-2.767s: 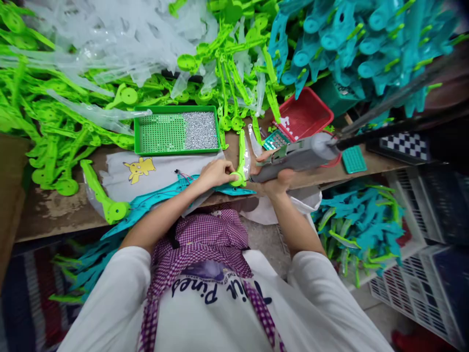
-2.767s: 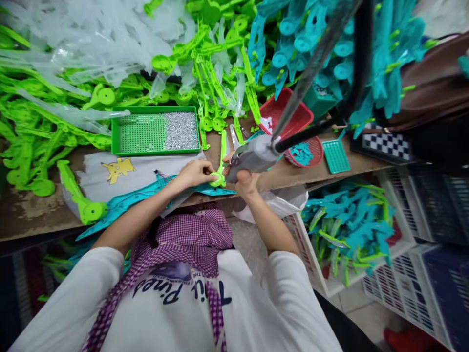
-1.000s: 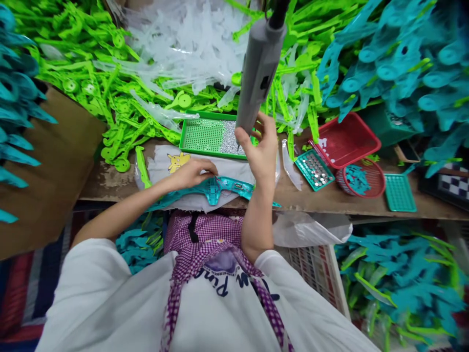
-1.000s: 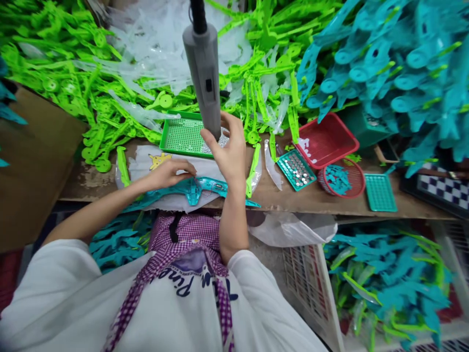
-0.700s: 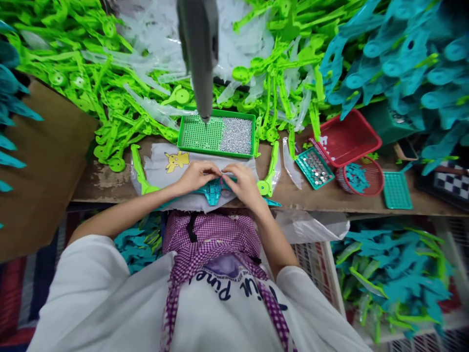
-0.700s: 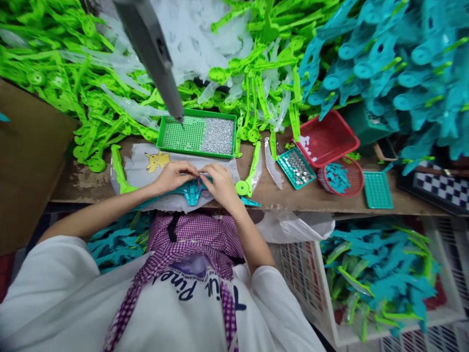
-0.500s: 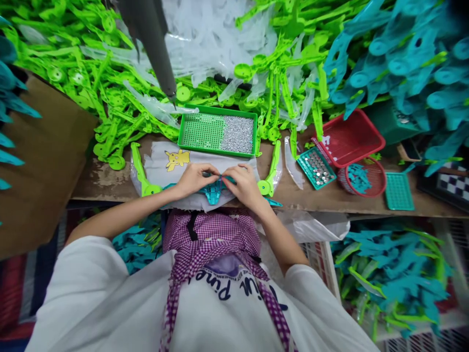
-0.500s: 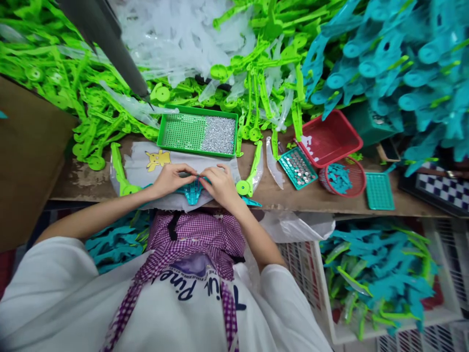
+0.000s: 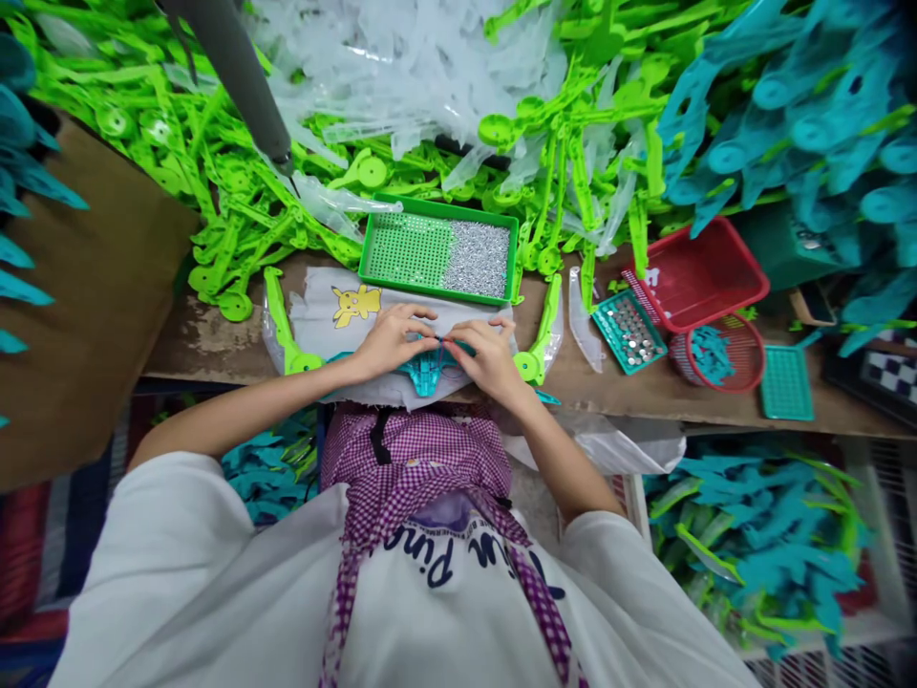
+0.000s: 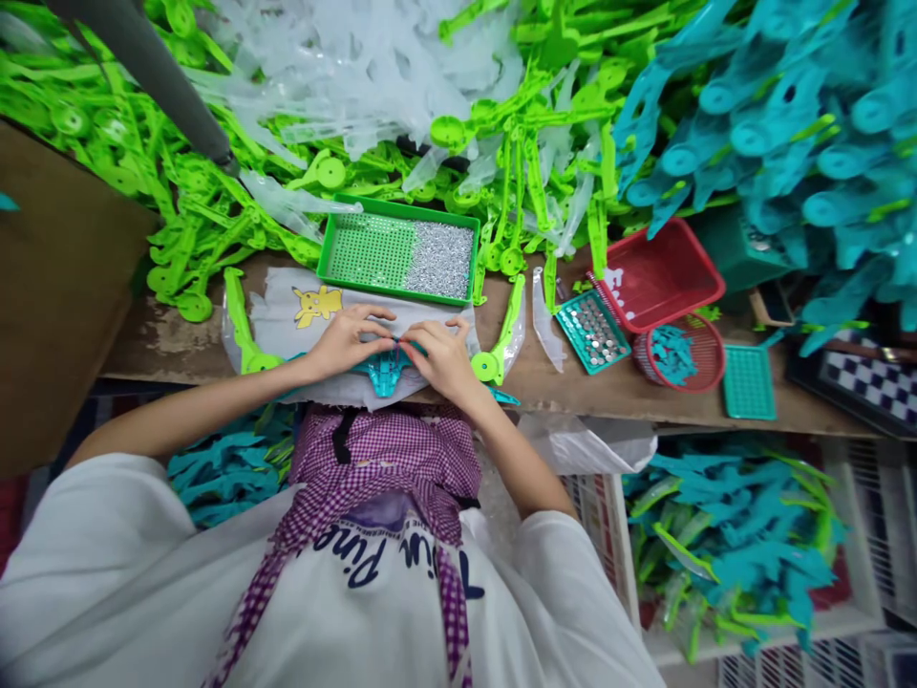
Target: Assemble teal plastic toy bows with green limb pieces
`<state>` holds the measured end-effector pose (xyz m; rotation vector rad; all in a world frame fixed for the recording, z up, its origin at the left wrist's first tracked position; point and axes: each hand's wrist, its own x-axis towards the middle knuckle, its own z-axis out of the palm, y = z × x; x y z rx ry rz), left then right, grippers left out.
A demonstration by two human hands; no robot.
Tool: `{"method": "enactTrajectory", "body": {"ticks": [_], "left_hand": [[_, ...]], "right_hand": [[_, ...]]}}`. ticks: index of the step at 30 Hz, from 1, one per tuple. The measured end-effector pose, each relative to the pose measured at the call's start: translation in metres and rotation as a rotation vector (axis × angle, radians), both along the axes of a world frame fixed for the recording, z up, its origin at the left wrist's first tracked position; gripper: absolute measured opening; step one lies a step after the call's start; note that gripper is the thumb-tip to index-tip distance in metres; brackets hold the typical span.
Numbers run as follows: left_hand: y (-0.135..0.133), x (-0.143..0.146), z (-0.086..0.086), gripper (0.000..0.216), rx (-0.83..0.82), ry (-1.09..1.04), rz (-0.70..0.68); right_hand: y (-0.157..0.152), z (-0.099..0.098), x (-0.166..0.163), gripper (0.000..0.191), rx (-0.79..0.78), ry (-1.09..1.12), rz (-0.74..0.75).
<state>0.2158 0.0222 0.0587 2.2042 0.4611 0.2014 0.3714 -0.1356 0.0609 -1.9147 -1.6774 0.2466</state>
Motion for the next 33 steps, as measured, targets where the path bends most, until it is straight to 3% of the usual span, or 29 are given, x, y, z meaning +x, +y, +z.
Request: {"method": "enactTrajectory", "body": {"ticks": [3,6,11,18,28,33], "left_hand": [[0.0,0.004,0.003,0.009,-0.037,0.036,-0.006],[0.003,0.008,0.01,0.013,0.036,0.138,-0.067],[0.009,0.016,0.013,0.017,0.062,0.231,-0.11],[0.014,0.005,0.008,0.021,0.064,0.202,-0.088],[0.012,0.0,0.011,0.018,0.08,0.306,-0.079],[0.013,0.001,0.005,0.016,0.085,0.272,-0.097]], "right_hand": [[-0.003,0.001,0.0,0.02,-0.008,-0.045,0.029],[-0.001,0.002,0.001,0.022,0.021,-0.132,0.04],[0.005,0.005,0.003,0.026,0.006,-0.285,0.172],[0.0,0.0,0.006,0.026,-0.085,-0.249,0.106],[0.023,0.012,0.022,0.028,-0.225,-0.376,0.405],[0.033,0.017,0.022,0.025,-0.273,-0.41,0.483]]}}
